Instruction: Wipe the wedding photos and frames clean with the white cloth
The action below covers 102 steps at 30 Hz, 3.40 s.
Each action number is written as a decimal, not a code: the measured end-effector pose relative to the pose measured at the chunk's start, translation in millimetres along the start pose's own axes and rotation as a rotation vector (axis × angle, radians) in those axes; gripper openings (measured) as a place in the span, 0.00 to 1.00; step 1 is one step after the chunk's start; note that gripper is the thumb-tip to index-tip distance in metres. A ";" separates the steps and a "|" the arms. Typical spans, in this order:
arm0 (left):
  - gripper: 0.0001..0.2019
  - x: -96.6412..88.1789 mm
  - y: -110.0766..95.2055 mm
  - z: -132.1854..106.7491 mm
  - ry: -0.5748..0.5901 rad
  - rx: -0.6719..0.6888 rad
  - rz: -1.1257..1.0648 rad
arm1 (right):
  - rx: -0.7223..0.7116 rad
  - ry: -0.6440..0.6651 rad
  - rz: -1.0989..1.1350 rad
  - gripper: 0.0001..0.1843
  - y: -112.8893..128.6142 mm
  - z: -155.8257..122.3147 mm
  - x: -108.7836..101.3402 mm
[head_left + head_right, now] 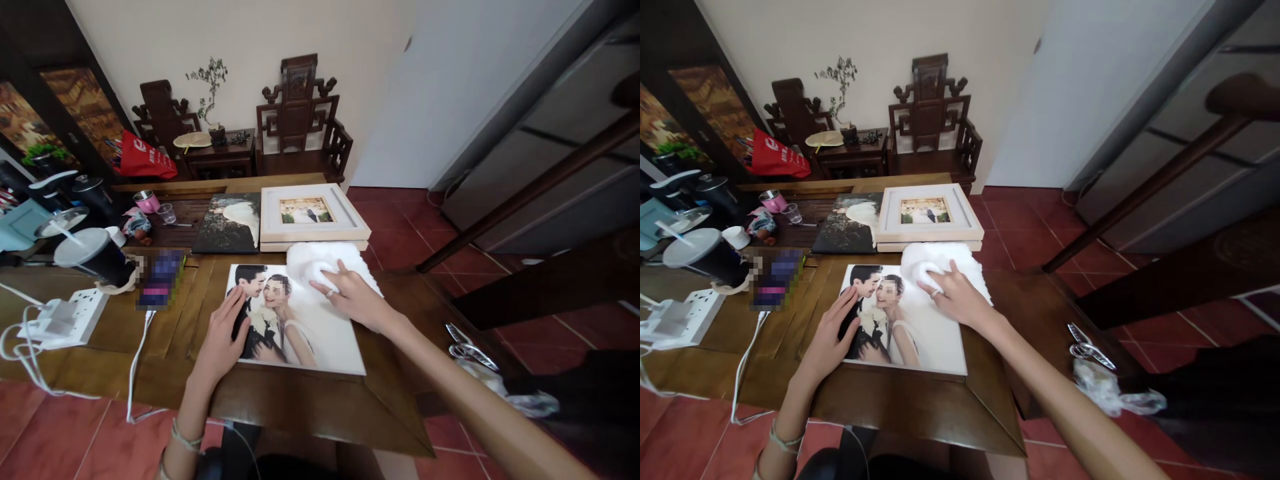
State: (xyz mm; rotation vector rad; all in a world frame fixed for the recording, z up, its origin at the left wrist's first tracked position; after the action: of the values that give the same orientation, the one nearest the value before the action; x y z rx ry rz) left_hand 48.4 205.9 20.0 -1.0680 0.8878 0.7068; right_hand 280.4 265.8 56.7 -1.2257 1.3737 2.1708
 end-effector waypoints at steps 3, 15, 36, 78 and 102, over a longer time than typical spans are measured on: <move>0.24 -0.4 -0.9 0.7 -0.004 -0.002 -0.004 | -0.043 0.049 -0.004 0.11 11.9 -21.5 8.0; 0.25 1.6 0.7 2.1 0.011 0.011 0.049 | -0.206 0.356 0.067 0.15 87.7 -123.0 37.4; 0.25 4.5 1.3 -0.3 0.026 -0.003 0.056 | -0.234 0.109 -0.042 0.15 85.5 -123.8 48.7; 0.24 3.2 1.4 -1.3 0.016 0.004 0.012 | -0.090 0.048 0.029 0.18 45.4 21.1 44.1; 0.24 3.3 0.6 0.1 0.014 0.003 0.018 | -0.170 -0.040 -0.050 0.14 64.0 -11.5 36.0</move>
State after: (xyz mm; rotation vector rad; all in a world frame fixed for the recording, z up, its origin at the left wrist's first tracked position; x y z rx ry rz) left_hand 49.5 206.4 16.8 -1.0652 0.9112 0.7134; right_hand 224.6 217.4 64.5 -1.2537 1.1503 2.3028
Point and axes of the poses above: each hand's wrist, its own z-axis towards the middle knuckle, its own x-axis out of the palm, y = z × x, the point moved 7 cm from there along z, towards the middle knuckle, and after that the axes turned 10 degrees about z, right-handed, at the moved point
